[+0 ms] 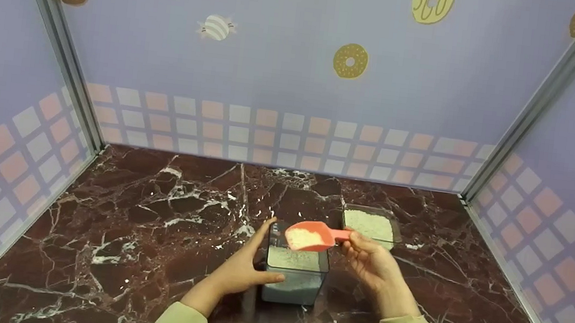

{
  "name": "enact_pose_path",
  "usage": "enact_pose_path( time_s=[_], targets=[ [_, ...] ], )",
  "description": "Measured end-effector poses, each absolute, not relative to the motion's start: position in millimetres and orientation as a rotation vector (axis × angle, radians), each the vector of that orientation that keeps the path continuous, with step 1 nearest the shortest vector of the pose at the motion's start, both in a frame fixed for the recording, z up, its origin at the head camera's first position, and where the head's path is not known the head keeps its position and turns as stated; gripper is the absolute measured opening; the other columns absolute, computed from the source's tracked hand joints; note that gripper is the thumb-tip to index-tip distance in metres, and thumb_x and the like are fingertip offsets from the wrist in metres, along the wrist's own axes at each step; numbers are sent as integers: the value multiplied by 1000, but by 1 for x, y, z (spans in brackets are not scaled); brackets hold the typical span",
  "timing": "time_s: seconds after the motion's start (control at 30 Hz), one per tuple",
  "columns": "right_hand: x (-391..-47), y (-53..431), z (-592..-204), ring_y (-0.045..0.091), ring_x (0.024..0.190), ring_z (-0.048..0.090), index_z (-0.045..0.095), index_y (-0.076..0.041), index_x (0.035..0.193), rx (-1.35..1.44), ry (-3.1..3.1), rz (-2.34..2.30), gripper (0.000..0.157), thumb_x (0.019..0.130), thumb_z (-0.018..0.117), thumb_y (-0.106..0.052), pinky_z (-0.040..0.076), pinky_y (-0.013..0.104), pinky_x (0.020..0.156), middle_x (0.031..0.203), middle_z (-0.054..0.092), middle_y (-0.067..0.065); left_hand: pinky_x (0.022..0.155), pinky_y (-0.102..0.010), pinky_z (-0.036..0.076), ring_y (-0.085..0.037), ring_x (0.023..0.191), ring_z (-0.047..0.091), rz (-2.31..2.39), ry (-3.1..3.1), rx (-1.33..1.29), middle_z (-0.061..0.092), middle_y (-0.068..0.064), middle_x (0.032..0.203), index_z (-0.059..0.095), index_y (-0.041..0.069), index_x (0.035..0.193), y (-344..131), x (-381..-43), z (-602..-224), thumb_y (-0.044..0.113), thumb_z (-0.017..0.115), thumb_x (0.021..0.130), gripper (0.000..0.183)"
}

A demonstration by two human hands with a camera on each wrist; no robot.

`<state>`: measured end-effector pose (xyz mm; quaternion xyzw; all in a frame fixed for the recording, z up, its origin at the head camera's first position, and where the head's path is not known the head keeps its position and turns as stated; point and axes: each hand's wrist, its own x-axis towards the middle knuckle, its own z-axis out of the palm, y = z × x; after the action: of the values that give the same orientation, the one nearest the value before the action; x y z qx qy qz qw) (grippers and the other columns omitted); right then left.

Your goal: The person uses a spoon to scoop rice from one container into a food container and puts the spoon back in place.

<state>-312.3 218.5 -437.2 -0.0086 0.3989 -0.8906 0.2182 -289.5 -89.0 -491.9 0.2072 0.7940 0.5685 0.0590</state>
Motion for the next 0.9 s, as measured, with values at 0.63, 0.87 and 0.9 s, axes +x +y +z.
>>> enact_pose_path(
  time_s=[0.63,0.87,0.9],
  targets=[
    [-331,303,-427,7,61,72,72,-7,91,425,1760,-3038,15,98,63,3,58,13,58,72,73,1,122,-72,20,-47,153,28,1674,2453,630,11,-14,174,6,42,165,-89,-286,-489,40,88,79,118],
    [-335,302,-438,-8,62,67,69,9,113,439,2896,-2555,19,95,67,3,51,7,58,75,74,-6,121,-73,21,-49,153,26,1654,2469,613,11,-13,174,6,44,164,-88,-286,-489,42,88,78,119],
    [-335,301,-439,-12,64,64,70,8,113,424,3053,-2440,20,94,69,3,49,5,59,77,76,-1,121,-73,21,-49,154,25,1655,2465,611,10,-13,174,6,44,164,-88,-286,-489,42,88,79,118]
  ],
)
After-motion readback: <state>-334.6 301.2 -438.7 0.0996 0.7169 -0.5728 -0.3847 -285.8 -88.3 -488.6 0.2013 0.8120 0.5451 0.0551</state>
